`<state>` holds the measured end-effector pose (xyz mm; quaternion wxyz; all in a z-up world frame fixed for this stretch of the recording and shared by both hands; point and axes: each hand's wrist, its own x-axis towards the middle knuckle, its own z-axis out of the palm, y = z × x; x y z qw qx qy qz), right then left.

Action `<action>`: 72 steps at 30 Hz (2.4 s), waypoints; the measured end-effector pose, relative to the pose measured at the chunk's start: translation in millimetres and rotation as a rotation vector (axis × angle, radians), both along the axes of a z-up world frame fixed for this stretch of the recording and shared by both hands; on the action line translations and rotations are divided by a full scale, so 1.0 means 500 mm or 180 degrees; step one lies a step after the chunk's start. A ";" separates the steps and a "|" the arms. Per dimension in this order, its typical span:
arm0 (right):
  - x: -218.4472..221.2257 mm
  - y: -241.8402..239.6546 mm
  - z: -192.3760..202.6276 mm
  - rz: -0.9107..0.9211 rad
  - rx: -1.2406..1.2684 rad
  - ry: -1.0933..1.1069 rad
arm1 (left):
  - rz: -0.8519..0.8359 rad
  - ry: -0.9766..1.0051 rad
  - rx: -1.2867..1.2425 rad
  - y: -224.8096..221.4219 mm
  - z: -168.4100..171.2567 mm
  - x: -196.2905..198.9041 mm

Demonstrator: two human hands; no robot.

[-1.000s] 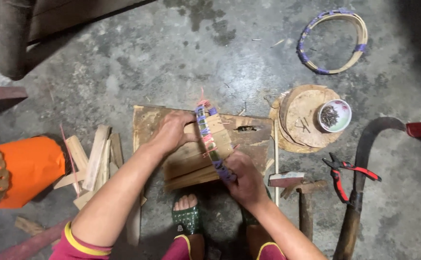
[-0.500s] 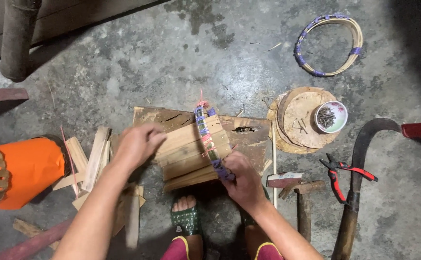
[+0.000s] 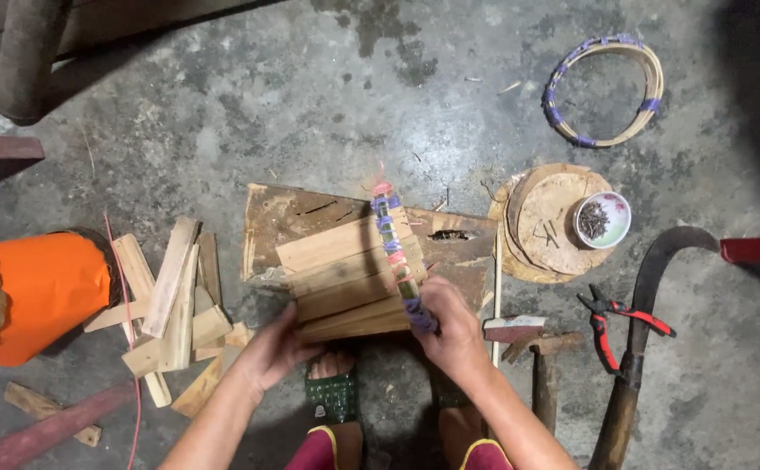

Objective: The person is assembling a wooden structure by nailing thin slats onto a frame and using pliers for adjustments.

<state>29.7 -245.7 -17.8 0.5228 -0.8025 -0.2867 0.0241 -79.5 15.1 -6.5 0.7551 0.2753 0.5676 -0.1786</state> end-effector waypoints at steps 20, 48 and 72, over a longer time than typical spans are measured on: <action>-0.018 0.003 -0.034 0.0390 -0.1025 -0.0458 | -0.3388 -0.0921 0.5093 0.081 0.031 0.057; 0.175 -0.370 -0.121 -0.0568 -0.2732 0.1434 | -0.4187 -0.1691 0.3013 -0.111 -0.033 0.352; 0.266 -0.478 -0.349 -0.2772 -0.0692 0.2678 | -0.4300 -0.1514 0.3130 -0.118 -0.046 0.367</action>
